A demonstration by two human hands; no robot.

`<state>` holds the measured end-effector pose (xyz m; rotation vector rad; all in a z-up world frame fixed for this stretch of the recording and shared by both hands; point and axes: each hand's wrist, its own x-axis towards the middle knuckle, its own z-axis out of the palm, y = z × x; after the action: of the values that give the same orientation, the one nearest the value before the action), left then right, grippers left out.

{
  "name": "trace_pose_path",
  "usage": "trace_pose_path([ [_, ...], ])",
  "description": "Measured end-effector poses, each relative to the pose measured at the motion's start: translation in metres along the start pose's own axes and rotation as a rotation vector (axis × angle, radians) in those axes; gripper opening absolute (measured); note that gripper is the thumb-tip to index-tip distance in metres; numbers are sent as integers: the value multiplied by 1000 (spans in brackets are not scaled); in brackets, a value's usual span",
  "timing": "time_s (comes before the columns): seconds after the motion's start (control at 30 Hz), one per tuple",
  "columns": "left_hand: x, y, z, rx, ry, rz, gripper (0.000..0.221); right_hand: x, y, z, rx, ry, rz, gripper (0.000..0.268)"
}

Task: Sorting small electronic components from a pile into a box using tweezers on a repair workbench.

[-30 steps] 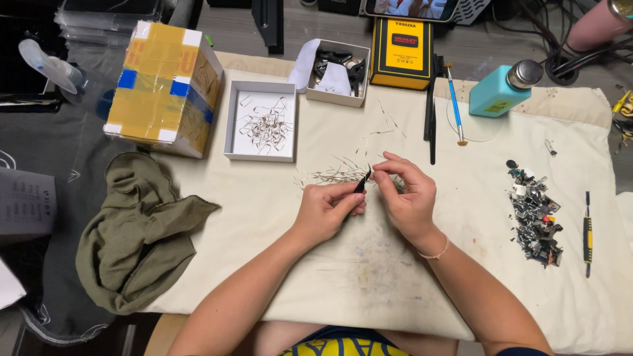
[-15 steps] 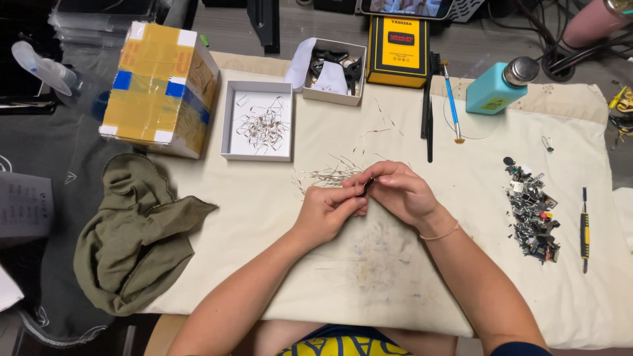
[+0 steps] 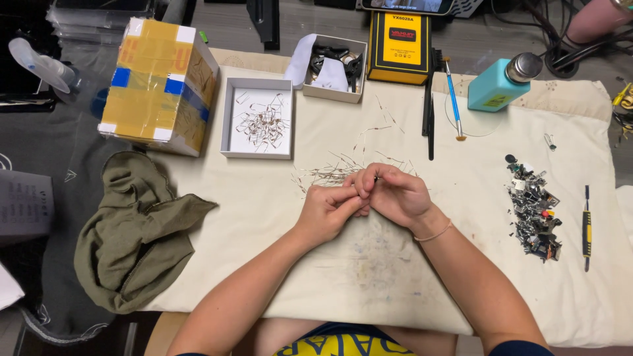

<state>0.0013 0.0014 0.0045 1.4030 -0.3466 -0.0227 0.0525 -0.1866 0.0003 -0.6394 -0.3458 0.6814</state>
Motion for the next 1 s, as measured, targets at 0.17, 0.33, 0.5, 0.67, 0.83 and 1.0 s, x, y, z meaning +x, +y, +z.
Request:
trace_pose_path([
  [0.17, 1, 0, 1, -26, 11, -9, 20, -3, 6, -1, 44, 21, 11, 36],
  [0.33, 1, -4, 2, -60, 35, -21, 21, -5, 16, -2, 71, 72, 3, 34],
  [0.5, 0, -2, 4, -118, 56, -34, 22, -7, 26, -11, 135, 81, -5, 35],
  [0.67, 3, -2, 3, -106, 53, -14, 20, -5, 19, -2, 154, 85, 20, 42],
  [0.83, 5, 10, 3, -98, 59, -6, 19, -5, 22, 0, 142, 58, -6, 30],
  [1.0, 5, 4, 3, -72, 66, 24, 17, -4, 19, 4, 168, 79, 0, 27],
])
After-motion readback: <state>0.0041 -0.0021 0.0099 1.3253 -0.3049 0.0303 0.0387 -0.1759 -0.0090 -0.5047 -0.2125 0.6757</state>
